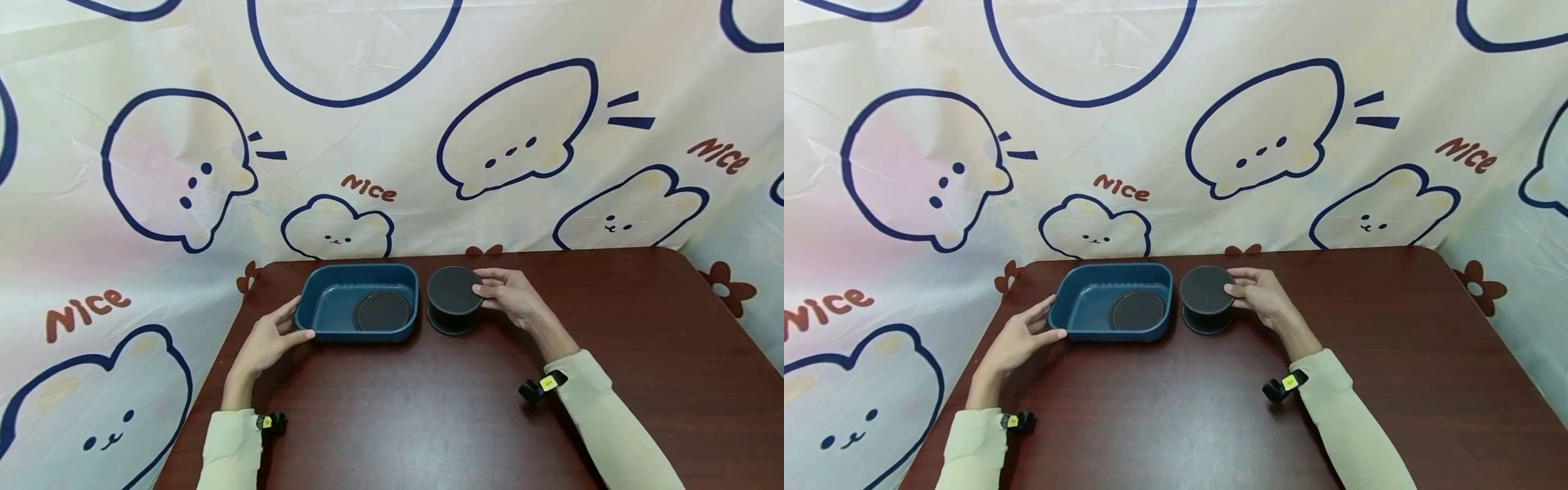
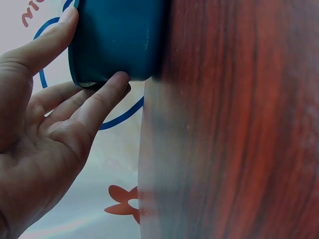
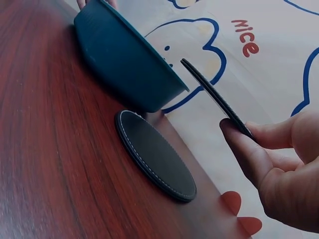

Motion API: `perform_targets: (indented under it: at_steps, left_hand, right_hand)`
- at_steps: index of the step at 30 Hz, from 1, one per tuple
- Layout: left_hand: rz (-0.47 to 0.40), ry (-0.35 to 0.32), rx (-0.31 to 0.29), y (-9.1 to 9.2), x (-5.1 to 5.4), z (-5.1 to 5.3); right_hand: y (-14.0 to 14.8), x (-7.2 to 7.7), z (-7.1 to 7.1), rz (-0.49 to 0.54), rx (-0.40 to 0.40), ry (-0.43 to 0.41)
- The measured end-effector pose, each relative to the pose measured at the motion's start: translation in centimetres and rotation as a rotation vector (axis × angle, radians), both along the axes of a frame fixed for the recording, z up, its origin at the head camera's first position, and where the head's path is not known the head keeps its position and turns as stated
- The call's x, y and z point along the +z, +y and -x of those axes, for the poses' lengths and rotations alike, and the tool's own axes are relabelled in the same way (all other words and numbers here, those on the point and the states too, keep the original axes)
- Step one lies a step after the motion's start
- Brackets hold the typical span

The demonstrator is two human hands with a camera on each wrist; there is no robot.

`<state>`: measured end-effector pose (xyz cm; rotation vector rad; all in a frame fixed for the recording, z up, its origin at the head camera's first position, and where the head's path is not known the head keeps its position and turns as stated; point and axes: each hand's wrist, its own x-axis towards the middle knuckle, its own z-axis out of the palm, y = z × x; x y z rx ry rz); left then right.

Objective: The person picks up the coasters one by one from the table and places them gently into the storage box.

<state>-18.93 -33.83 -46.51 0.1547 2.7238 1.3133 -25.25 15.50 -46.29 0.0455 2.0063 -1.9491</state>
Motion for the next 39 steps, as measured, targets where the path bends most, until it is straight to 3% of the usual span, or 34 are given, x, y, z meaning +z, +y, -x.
perform_targets:
  at_steps: [15,39]
  left_hand:
    - [0.008,-0.011,0.002,0.0,0.0,0.2]
    - [0.007,-0.008,0.005,-0.1,0.0,0.0]
  right_hand:
    - [-1.4,0.3,0.3,-0.043,0.025,0.008]
    - [-5.0,0.9,0.5,0.017,0.052,0.030]
